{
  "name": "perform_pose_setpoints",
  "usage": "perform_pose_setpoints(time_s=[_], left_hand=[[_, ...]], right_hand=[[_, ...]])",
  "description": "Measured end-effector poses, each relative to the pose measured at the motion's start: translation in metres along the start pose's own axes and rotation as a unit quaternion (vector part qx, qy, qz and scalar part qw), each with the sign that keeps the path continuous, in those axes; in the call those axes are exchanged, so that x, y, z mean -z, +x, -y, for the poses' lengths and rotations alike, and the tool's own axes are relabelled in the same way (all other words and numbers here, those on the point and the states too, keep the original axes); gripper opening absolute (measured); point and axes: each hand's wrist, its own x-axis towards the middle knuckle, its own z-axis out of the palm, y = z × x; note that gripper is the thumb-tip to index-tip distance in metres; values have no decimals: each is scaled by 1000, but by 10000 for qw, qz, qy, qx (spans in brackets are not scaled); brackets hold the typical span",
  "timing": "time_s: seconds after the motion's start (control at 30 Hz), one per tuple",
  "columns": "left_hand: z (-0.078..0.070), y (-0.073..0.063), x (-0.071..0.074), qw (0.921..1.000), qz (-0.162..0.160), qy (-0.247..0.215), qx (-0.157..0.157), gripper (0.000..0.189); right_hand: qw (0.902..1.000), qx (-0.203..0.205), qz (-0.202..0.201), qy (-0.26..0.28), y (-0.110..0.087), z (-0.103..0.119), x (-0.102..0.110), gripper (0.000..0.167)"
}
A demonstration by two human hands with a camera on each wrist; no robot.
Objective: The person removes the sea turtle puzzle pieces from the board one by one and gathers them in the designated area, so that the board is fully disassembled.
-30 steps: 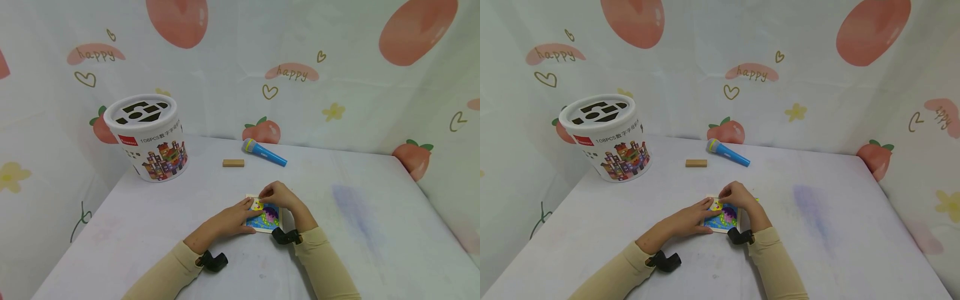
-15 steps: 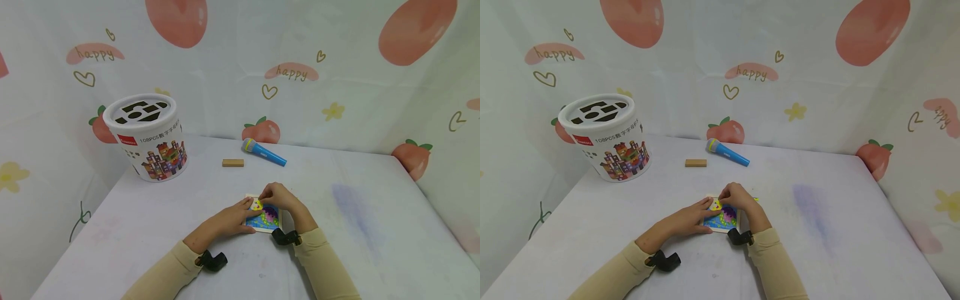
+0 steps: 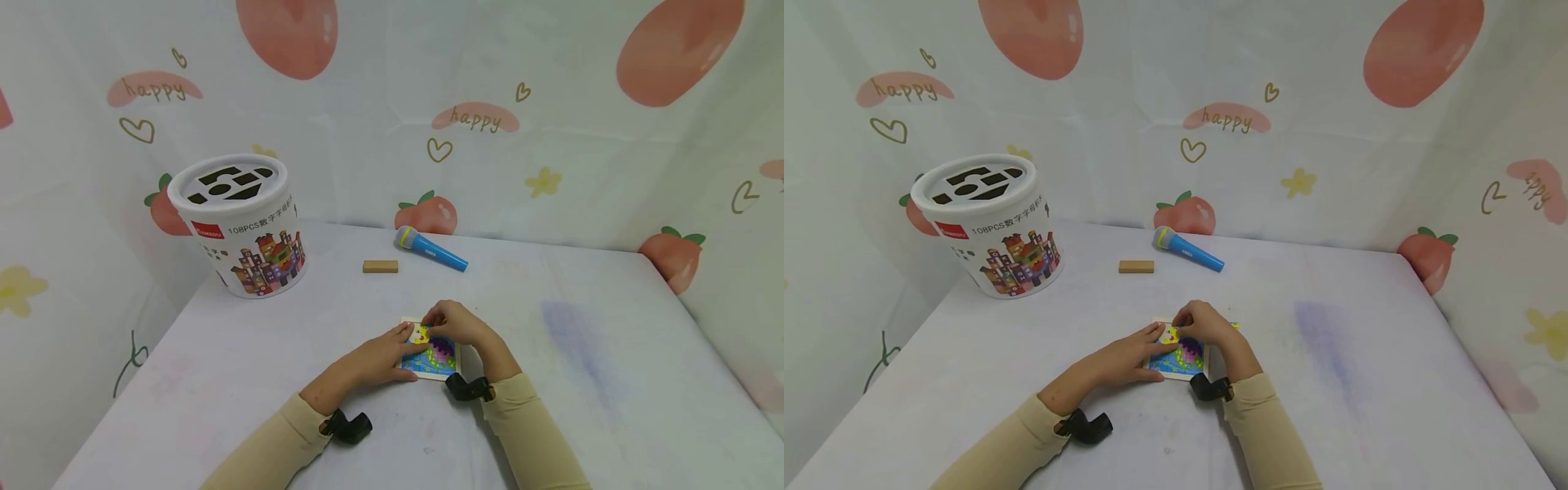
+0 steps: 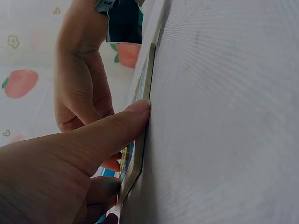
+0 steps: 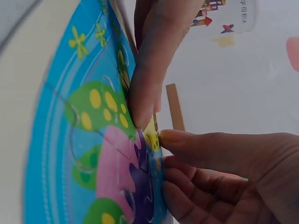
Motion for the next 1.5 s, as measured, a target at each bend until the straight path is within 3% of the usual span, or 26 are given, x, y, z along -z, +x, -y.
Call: perform_pose_setpoints(time_s=[0.63,1.17,1.5], left_hand=[[-2,-1,0,10000,-27,19,74,60],[-2,-1,-1,9998,9,104,194,61],[-4,0,1,9997,28,121,213,61]], right_hand=[[9980,-228,-106,581,1,-5,-2,18],[9933,-368,-176,1077,-7,-10,10,17],[9927,-561,-359,1010,-21,-31,23,19]])
